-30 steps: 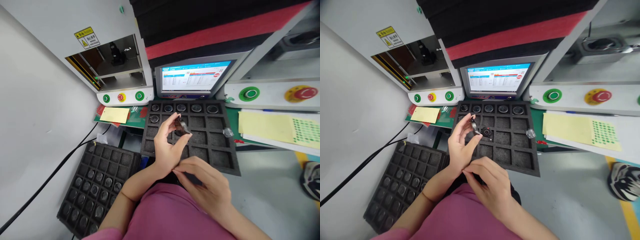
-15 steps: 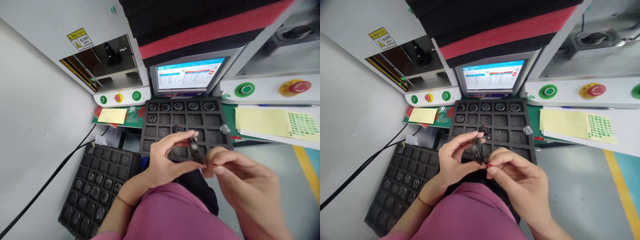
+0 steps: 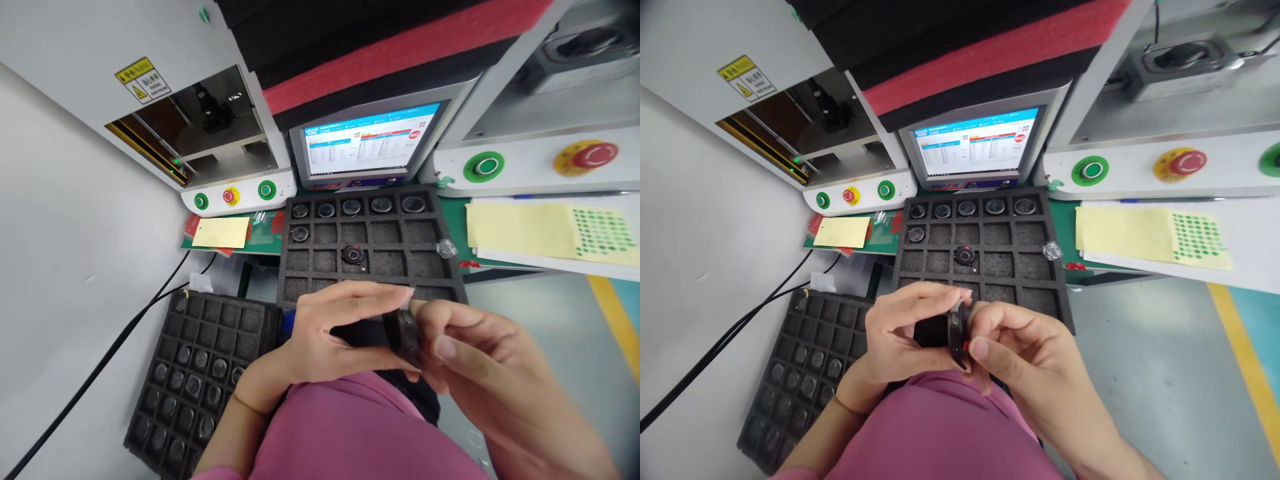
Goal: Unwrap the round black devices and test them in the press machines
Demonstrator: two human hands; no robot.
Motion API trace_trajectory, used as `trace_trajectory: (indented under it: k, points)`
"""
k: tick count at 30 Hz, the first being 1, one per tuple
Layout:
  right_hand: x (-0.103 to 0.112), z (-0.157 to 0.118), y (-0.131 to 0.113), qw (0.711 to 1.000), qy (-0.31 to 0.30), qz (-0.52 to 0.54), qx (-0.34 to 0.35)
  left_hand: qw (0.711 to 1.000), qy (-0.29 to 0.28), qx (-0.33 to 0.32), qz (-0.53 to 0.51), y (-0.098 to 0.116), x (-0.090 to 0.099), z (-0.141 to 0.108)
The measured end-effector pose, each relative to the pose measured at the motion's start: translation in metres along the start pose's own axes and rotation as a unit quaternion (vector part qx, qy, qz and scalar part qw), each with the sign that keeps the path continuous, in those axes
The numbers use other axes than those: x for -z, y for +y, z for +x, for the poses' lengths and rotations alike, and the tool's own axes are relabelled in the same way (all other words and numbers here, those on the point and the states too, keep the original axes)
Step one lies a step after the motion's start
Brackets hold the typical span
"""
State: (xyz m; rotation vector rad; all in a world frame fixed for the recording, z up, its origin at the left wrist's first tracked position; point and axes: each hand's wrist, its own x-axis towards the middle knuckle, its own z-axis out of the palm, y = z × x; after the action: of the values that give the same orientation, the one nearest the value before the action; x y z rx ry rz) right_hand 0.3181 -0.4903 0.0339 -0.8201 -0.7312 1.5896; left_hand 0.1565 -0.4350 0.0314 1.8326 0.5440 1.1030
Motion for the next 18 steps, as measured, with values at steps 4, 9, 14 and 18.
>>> trace_trajectory:
  k: [4,9,14,18]
  points:
    - [0.001,-0.002,-0.001,1.000,-0.009,-0.016,-0.008,1.000,-0.011,0.000,0.000,0.002,0.001,0.000]
    - [0.001,-0.001,-0.002,1.000,-0.001,-0.024,-0.009,0.999,-0.027,0.035,0.029,0.004,0.002,-0.002]
    - [-0.002,0.001,0.005,0.996,-0.006,0.077,-0.047,0.999,-0.019,0.008,0.025,-0.001,0.003,-0.003]
    - [-0.005,0.005,0.011,0.989,-0.002,0.129,-0.068,0.999,-0.031,0.017,0.022,-0.008,0.003,-0.003]
